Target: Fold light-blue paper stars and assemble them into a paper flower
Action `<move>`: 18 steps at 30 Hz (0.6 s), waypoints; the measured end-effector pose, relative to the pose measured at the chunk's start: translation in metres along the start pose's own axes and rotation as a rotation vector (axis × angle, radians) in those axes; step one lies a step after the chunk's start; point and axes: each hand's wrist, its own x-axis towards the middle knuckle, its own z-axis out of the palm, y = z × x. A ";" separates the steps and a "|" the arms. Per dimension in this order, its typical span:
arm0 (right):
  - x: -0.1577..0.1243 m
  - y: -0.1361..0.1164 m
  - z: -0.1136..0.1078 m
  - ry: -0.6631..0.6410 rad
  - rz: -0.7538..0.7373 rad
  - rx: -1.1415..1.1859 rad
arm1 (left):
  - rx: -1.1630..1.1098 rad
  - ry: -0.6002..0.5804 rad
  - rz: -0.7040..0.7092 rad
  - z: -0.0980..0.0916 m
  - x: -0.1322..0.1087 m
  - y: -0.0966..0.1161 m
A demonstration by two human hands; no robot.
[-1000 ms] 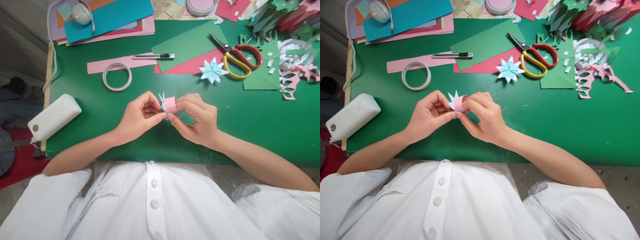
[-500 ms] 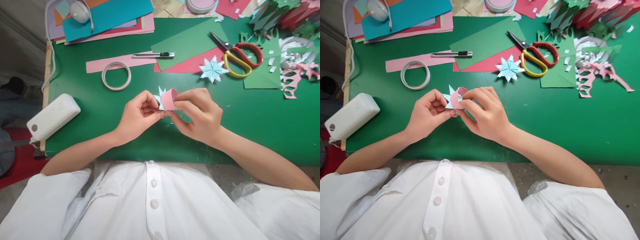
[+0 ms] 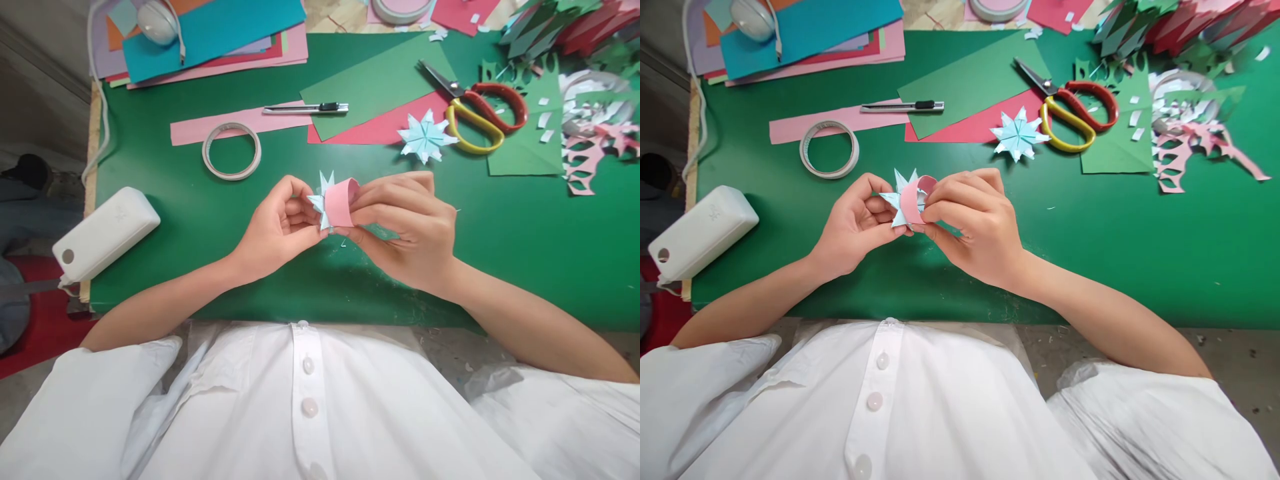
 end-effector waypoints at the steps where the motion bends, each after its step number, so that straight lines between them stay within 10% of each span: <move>1: 0.000 0.000 0.000 -0.013 0.001 -0.015 | -0.022 -0.028 -0.014 -0.001 0.000 0.000; 18: -0.003 0.015 -0.003 -0.135 0.023 -0.152 | -0.079 -0.024 -0.179 -0.002 0.005 0.006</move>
